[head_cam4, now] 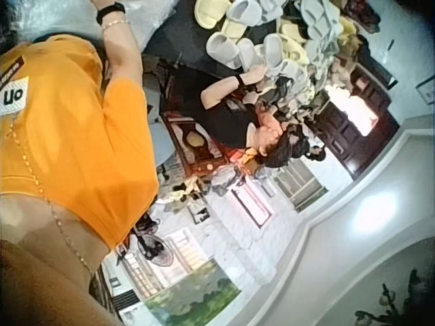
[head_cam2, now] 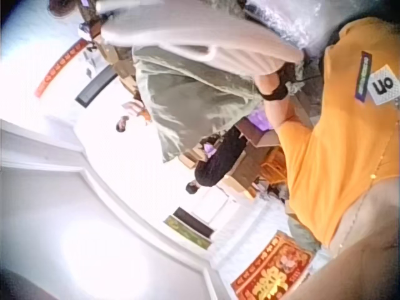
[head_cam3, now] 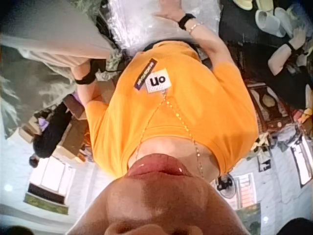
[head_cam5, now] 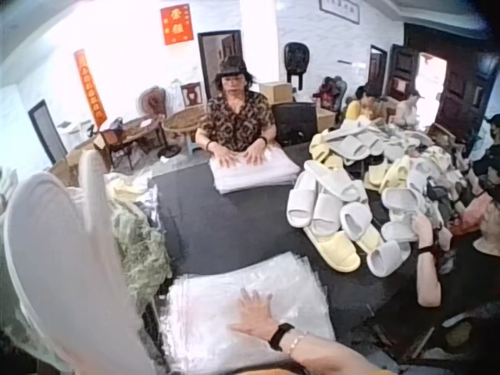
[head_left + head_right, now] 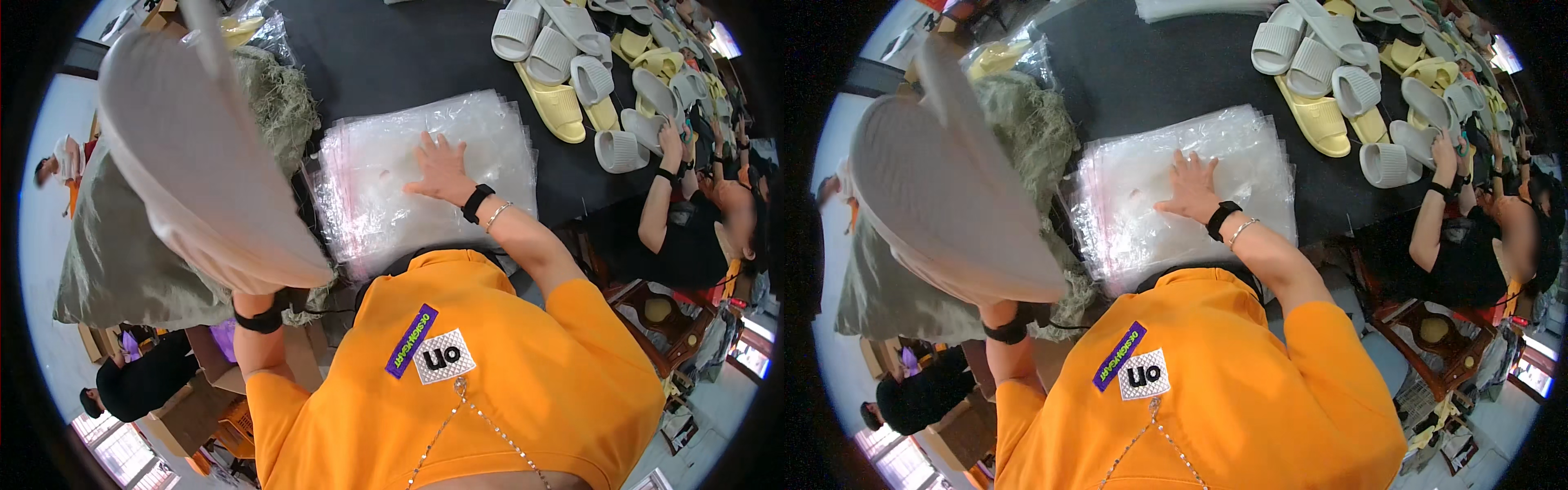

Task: Sorting and packing plastic slides and sandals into bags in a factory work area.

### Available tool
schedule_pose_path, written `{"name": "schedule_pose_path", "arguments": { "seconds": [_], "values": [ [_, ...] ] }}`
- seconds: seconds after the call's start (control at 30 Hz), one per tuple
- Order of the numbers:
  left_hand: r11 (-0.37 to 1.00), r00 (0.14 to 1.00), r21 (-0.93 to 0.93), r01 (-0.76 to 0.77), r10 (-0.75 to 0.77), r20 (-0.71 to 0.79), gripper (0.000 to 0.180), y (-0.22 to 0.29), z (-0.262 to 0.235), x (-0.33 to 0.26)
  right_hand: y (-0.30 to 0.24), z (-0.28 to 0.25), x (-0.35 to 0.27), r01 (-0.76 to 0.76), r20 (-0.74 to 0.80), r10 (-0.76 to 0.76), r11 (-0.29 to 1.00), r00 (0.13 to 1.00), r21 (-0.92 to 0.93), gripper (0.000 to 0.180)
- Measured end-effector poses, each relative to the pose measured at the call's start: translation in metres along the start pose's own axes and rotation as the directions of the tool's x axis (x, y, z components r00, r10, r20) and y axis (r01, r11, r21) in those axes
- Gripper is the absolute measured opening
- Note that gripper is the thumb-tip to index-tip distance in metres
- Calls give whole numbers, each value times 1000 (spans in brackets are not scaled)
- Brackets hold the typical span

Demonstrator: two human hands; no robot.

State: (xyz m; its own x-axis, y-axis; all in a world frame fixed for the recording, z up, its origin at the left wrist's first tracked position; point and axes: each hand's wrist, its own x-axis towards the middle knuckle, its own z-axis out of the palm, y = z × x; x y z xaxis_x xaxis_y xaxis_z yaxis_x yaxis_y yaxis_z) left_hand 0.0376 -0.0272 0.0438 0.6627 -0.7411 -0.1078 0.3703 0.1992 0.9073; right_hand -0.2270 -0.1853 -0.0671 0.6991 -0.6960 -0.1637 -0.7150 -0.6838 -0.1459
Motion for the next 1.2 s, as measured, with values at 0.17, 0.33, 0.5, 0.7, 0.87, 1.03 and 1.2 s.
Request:
{"name": "schedule_pose_path", "arguments": {
  "seconds": [0.17, 0.33, 0.5, 0.7, 0.87, 1.03, 1.2],
  "values": [
    [979, 912, 112, 172, -201, 357, 25, -60, 98, -39, 16, 50, -20, 131, -119, -56, 482, 991, 866, 72],
    [465, 930, 813, -351, 73, 360, 30, -165, 87, -2, 32, 9, -71, 137, -50, -136, 990, 989, 19, 63],
    [200, 905, 882, -426, 96, 415, 37, -181, 64, 16, 79, 26, -138, 250, -228, -204, 949, 952, 192, 51],
    [123, 853, 845, -521, 116, 509, 37, -159, 104, -4, 60, 37, -132, -248, 51, 459, 379, 887, 892, 35],
    [53, 770, 769, -638, 67, 634, 37, -190, 126, -27, 60, 46, -127, -245, 85, 401, 367, 912, 897, 14],
    [-199, 843, 836, -511, 76, 533, 39, -205, 106, 22, 68, 43, -132, -86, -125, 330, 557, 936, 826, 12],
    [-200, 970, 967, -158, 151, 189, 43, -155, 39, 93, 82, 39, -136, -263, 86, 392, 427, 916, 865, 16]
  ]
}}
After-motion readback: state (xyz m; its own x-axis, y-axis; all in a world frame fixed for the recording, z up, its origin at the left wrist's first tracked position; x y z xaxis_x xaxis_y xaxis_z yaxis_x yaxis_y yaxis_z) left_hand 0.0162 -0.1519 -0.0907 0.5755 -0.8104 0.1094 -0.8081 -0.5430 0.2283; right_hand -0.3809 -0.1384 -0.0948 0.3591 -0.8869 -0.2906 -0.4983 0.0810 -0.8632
